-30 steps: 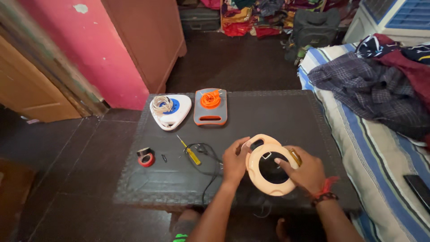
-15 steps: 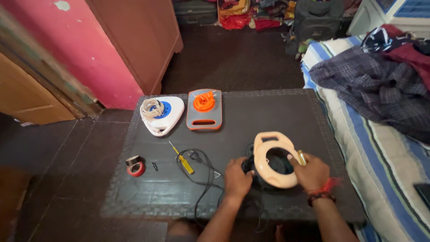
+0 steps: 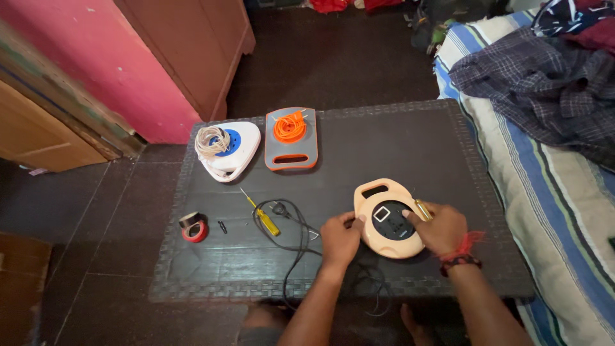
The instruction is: The person disassembles a black extension cord reel using a screwdriver, removes the internal components, and wraps electrical tape around the plug. They then reassemble the reel, securing the casing with screws.
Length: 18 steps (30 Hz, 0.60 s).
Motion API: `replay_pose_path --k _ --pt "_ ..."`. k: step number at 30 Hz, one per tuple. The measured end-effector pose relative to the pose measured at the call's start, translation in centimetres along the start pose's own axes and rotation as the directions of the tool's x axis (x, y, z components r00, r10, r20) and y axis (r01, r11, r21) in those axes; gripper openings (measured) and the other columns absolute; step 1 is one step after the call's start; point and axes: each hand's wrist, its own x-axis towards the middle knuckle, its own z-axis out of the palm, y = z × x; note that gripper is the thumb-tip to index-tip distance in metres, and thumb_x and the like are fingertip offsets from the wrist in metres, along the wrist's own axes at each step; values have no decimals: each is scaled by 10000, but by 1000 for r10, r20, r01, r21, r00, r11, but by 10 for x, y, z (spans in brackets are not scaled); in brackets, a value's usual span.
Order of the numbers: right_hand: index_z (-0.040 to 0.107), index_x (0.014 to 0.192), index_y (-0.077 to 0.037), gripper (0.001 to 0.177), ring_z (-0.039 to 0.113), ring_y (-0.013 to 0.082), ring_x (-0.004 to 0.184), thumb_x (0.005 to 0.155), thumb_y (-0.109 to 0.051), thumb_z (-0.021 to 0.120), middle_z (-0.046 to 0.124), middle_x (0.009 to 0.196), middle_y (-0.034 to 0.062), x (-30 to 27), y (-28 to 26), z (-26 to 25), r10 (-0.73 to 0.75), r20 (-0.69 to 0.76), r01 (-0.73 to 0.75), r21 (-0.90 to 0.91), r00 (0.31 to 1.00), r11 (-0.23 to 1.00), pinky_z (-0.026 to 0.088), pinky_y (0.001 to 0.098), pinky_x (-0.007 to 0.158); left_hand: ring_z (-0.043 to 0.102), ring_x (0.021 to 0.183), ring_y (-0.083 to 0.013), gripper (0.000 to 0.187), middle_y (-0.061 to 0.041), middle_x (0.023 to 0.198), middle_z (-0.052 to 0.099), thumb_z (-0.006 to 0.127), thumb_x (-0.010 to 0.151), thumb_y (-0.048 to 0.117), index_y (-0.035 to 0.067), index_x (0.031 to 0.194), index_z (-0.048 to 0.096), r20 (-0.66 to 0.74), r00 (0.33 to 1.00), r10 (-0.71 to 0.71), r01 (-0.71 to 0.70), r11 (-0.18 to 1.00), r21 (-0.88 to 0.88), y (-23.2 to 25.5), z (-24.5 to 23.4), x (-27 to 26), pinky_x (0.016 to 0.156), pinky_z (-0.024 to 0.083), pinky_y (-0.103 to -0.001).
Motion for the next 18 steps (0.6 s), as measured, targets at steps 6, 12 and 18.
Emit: replay_pose_path --k 6,12,18 --pt "810 1106 -161 388 739 372 876 815 -417 804 754 927 192 -2 -3 2 -6 -25 5 -23 1000 1000 585 439 796 769 839 -293 263 -195 977 759 754 854 161 -9 1055 749 -6 978 208 -207 977 46 1 -3 -7 756 580 -360" --pt "805 1098 -149 395 743 374 871 794 -402 804 755 914 207 3 4 9 -68 -66 64 -60 995 996 585 439 823 731 889 -369 224 -214 982 729 755 806 79 -28 999 718 16 947 321 -321 939 124 1 -1 -8 781 573 -403" --pt "815 1082 -153 393 722 400 917 792 -418 799 759 942 211 2 3 8 -85 -66 75 -143 994 987 570 475 848 702 926 -405 395 -246 1013 713 777 821 109 -36 1178 685 8 945 326 -321 925 203 -1 3 -6 810 557 -447"
